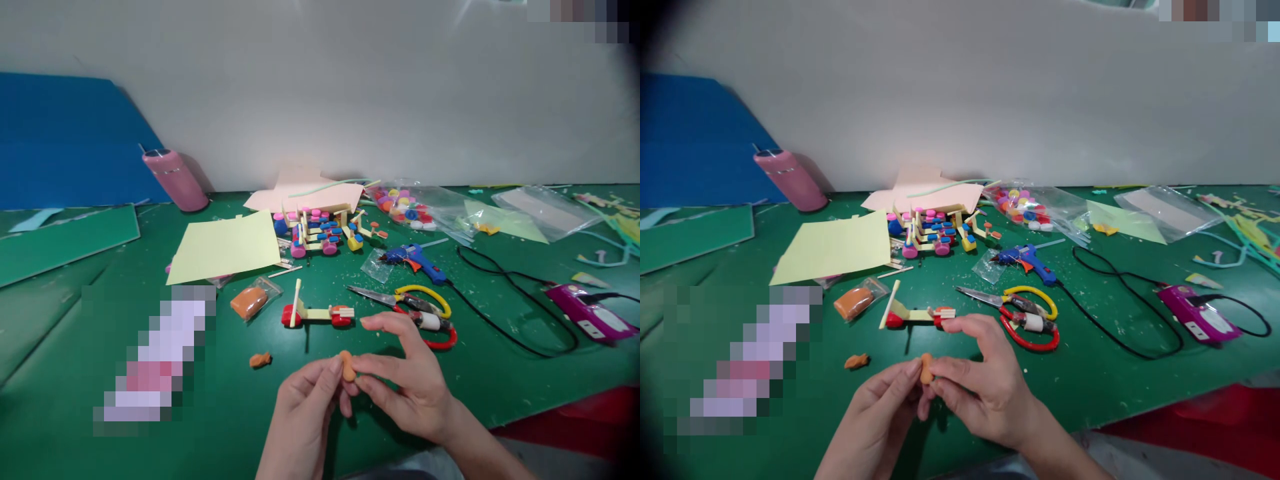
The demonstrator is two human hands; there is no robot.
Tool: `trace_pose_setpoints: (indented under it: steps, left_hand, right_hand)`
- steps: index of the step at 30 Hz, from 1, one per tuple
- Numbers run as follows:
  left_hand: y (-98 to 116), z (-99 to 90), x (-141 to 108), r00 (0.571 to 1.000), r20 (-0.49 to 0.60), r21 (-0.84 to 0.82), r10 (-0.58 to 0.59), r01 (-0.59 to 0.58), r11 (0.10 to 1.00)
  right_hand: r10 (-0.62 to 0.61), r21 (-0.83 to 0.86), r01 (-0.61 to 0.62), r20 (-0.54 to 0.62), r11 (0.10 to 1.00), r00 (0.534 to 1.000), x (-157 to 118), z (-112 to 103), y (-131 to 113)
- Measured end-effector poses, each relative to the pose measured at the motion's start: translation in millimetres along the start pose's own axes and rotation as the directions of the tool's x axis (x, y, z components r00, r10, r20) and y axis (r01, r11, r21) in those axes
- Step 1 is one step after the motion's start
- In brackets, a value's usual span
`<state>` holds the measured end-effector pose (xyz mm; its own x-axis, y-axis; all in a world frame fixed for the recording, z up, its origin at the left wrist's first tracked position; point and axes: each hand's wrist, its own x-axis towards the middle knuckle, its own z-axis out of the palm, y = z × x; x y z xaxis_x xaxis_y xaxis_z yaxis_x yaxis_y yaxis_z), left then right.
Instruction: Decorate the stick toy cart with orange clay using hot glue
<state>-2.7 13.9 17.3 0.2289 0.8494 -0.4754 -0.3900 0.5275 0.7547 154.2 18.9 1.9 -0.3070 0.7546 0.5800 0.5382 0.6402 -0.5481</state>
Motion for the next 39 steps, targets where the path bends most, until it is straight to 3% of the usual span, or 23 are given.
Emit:
trace_pose_setpoints:
  steps: [16,28,34,39]
  left_hand:
    - [-2,0.5,2,1.0,-0.029,0.034,-0.003,0.004,0.999]
    - [1,3.4,2,1.0,-0.01,-0.009,-0.028,0.028,1.0]
    - [-1,2.6,2,1.0,-0.02,0.006,-0.022,0.022,1.0]
    - [-3,2.4,1,1.0,0.019,0.009,-0.003,0.002,1.0]
  right_hand:
    - [0.039,0.033,-0.038,-0.025,0.999,0.999,0,2,1]
    - [0.274,0.259,-0.265,0.001,0.929,0.962,-1,8,-1]
    - [0.416,0.484,-0.391,0.06,0.783,0.908,4,10,1]
    - [0.497,0.546,-0.511,0.189,0.664,0.847,10,15,-1]
